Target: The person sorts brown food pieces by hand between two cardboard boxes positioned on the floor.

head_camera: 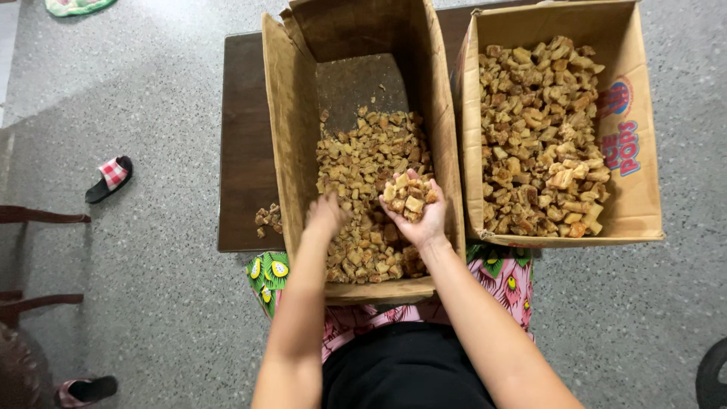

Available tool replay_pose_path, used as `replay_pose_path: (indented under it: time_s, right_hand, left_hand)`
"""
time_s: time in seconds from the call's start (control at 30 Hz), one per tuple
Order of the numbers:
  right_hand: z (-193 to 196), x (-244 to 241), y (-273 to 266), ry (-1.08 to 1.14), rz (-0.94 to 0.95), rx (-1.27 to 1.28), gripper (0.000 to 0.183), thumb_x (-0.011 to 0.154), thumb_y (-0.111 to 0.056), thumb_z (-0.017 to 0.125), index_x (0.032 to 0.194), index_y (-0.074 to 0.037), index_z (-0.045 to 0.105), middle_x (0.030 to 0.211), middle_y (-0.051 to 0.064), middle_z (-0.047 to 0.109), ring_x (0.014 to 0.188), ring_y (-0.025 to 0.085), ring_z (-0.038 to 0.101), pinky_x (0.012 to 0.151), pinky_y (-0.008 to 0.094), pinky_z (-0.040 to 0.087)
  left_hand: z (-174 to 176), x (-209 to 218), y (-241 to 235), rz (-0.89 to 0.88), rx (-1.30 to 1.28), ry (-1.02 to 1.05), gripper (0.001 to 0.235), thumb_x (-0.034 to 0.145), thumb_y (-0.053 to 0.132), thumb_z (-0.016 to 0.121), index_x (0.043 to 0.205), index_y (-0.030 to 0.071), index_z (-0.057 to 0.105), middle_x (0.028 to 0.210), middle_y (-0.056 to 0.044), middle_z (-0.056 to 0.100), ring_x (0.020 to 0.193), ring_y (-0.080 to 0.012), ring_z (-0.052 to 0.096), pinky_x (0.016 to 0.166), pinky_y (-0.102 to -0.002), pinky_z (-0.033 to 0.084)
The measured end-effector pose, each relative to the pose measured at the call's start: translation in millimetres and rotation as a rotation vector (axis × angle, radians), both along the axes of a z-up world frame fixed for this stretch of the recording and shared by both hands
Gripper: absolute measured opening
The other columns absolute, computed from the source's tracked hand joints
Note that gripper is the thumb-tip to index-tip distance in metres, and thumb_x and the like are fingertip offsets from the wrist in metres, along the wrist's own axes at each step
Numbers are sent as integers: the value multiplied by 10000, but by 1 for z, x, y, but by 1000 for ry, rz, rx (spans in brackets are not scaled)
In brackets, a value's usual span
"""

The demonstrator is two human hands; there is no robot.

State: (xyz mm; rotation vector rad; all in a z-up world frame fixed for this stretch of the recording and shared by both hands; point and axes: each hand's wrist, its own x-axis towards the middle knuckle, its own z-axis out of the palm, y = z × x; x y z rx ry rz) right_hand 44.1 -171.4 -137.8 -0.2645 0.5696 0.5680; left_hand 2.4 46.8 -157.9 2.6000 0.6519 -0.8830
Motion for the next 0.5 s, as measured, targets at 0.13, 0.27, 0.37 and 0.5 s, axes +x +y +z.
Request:
replay_pose_path:
  time_s: [0.13, 0.27, 0.37, 0.5]
  right_hand:
    - [-5, 0, -1, -42, 5, 71, 448, 1035, -470, 401, 1240, -164, 657, 1324, 117, 644, 1231, 323, 603, 1081, 618, 458]
    - [-6, 0, 0, -21, 26, 72, 454, 1034, -478, 402, 1256, -166, 647, 1333, 126, 648, 1230, 330, 605, 1077, 624, 456]
    - [-6, -3, 1, -30, 46, 55, 469, 1030, -483, 392, 1265, -164, 644, 1346, 123, 648, 1242, 333, 606, 1072, 617, 461]
    - [-9, -3, -1, -89, 58, 118, 458, 1041, -480, 394, 1261, -162, 641, 1332, 121, 640, 1240, 339, 607, 1065, 618, 466]
  left_hand:
    - [-6, -12, -30, 18, 152, 178, 1122, 806, 713, 732, 1594, 80, 246, 1670, -239, 135, 1494, -462, 268, 1140, -570, 407]
    - [-1, -24, -39, 249, 11, 236, 1050, 800, 658, 703, 1629, 238, 215, 1692, -234, 63, 1485, -544, 290, 1028, -532, 594]
    - [-15, -30, -44, 213, 19, 147, 1104, 807, 627, 768, 1622, 274, 112, 1680, -172, -93, 1428, -520, 285, 1075, -578, 459]
    - [-40, -40, -22, -91, 59, 108, 858, 891, 427, 731, 1602, 181, 319, 1675, -234, 161, 1252, -442, 581, 1020, -487, 571]
